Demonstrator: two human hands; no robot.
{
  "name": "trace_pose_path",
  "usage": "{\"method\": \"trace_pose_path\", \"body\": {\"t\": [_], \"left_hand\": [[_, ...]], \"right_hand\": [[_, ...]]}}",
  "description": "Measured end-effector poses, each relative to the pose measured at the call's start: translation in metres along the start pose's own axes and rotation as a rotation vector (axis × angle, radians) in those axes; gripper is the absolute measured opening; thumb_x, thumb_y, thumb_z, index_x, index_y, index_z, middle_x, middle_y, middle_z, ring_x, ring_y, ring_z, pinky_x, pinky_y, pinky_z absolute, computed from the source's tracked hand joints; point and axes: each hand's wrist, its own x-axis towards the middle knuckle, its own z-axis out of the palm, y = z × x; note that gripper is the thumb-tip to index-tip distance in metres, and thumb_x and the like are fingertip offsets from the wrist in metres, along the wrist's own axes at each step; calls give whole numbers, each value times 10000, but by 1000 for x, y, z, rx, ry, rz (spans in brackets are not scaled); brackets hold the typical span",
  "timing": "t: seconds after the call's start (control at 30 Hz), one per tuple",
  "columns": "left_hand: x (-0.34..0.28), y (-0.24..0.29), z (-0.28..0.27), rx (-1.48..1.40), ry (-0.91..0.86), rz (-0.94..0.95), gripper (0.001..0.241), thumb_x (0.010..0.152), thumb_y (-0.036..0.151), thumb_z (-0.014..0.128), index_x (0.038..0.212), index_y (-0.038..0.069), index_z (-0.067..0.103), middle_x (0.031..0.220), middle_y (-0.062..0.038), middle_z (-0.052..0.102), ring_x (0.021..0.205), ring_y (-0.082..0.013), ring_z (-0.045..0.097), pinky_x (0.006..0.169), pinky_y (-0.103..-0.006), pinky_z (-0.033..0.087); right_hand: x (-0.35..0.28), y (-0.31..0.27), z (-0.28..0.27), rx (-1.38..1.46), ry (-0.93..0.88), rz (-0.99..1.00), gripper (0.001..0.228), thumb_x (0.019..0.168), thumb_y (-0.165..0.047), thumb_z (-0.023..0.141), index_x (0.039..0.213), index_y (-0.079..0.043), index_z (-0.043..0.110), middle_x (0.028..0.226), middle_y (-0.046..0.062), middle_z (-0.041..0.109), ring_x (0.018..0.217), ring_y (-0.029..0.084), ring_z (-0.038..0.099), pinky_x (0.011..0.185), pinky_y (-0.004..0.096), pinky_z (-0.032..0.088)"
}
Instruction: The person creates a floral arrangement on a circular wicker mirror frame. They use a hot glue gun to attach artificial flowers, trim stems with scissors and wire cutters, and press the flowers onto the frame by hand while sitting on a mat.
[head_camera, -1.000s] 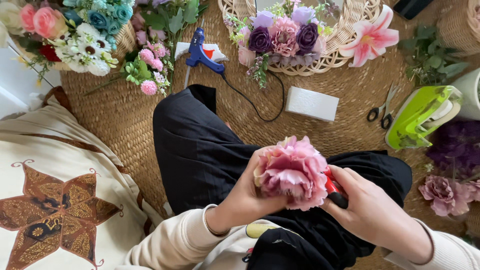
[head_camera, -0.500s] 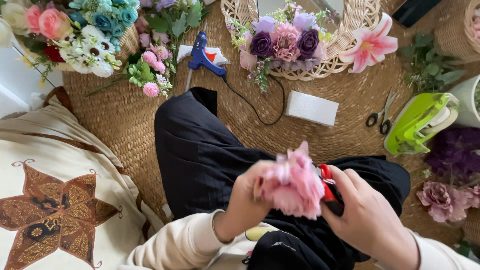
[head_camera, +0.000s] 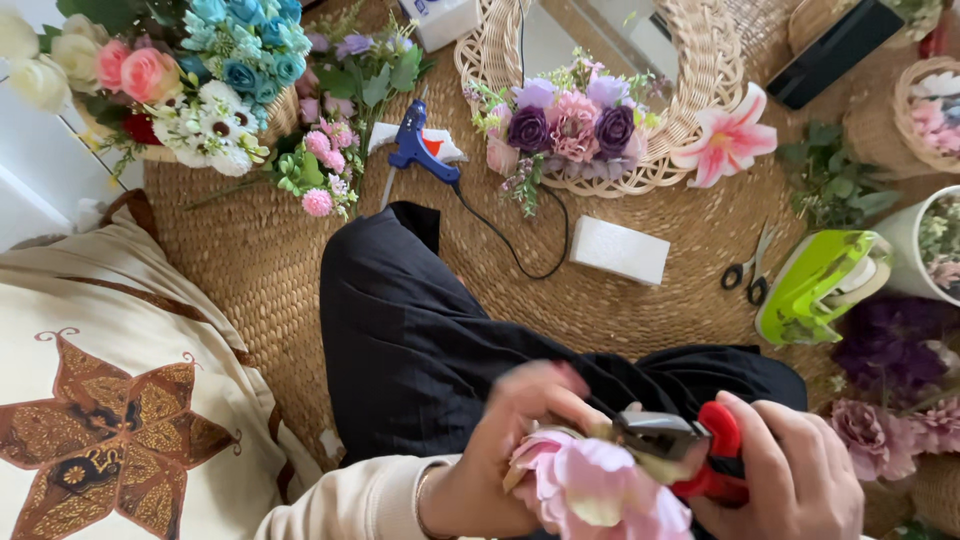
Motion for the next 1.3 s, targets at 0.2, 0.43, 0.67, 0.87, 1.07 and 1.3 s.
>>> {"method": "trace_pose_path", "body": {"t": [0.2, 0.43, 0.67, 0.87, 1.07, 1.3], "left_hand": [[7, 14, -8, -39, -254, 167, 320, 1054, 296, 416, 1185, 18, 505, 1176, -231, 569, 1020, -338, 636, 934, -401, 541], [2, 11, -6, 49, -354, 263, 436, 1087, 397, 321, 1196, 16, 503, 1234, -204, 570, 1080, -374, 636, 898, -449, 508], [-3, 14, -1, -33, -380, 179, 434, 1081, 366, 296, 1150, 10, 535, 1193, -214, 587, 1074, -356, 639, 942, -422, 528], [-15, -39, 31, -569, -400, -636, 260, 938, 157, 495, 1114, -12, 582, 1119, -126, 639, 1000, -220, 638, 913, -307, 513], [-15, 2, 54, -668, 17, -389, 280, 798, 225, 706, 885, -19, 601, 970, -142, 594, 928, -186, 551, 862, -329, 387], [5, -19, 2, -436, 92, -378, 254, 701, 119, 826, 877, 62, 651, 909, 23, 623, 838, -71, 536, 723, -242, 493]], "right_hand": [[-7, 7, -1, -58, 49, -26, 366, 783, -128, 590, 1107, 8, 694, 938, 186, 611, 736, 368, 591, 701, 484, 509], [-3, -5, -10, -127, 35, 26, 349, 925, -222, 559, 1101, 26, 730, 947, 203, 613, 754, 350, 582, 740, 453, 494], [-4, 1, -7, -103, 6, 19, 243, 909, -90, 708, 1127, 17, 684, 980, 191, 602, 800, 356, 578, 806, 456, 492], [4, 3, -6, -81, 54, -47, 213, 909, -87, 680, 1068, 53, 664, 973, 224, 608, 774, 383, 577, 763, 487, 481], [18, 2, -14, -192, -67, -96, 267, 930, -134, 644, 1158, 5, 641, 1040, 184, 593, 811, 346, 587, 758, 474, 481], [37, 40, -20, 254, -724, 5, 946, 636, -335, 747, 1457, -120, 327, 1166, 96, 555, 1034, 235, 629, 896, 307, 472]]}}
